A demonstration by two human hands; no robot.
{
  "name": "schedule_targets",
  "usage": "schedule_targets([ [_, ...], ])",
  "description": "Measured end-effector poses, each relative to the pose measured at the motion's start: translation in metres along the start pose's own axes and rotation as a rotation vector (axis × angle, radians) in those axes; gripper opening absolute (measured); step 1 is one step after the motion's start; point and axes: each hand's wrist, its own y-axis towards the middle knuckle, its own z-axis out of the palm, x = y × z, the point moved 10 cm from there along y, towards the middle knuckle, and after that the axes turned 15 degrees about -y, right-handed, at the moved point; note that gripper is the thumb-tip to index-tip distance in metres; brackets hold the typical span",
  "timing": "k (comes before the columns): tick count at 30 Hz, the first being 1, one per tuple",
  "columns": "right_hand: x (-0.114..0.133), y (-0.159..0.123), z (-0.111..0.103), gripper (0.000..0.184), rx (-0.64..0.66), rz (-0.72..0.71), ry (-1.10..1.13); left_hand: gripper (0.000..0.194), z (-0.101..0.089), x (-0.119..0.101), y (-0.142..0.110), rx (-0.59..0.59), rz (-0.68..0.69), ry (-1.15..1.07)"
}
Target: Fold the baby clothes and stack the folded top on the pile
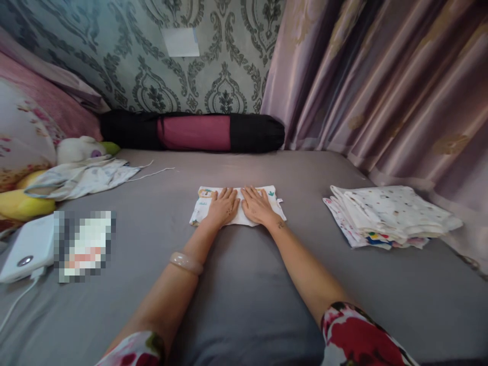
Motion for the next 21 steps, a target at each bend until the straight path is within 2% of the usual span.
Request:
schedule_targets([
  [4,-0.012,-0.004,0.000,0.057,-0.020,0.073,0.004,0.059,-0.016,0.013,-0.006,-0.162,-0.070,0.057],
  [9,-0.014,-0.004,0.010,0.057,0.013,0.084,0.009,0.062,-0.005,0.030,-0.007,-0.092,-0.155,0.065],
  [14,-0.014,-0.004,0.010,0.056,0.021,0.083,0.014,0.061,-0.007,0.028,-0.007,-0.097,-0.154,0.064],
  [17,-0.020,-0.005,0.004,0.056,-0.026,0.115,0.003,0.061,-0.015,0.030,-0.010,-0.149,-0.165,0.058],
  [21,-0.039,-0.008,0.001,0.058,-0.088,0.244,-0.034,0.064,-0.027,0.044,-0.016,-0.264,-0.222,0.056],
])
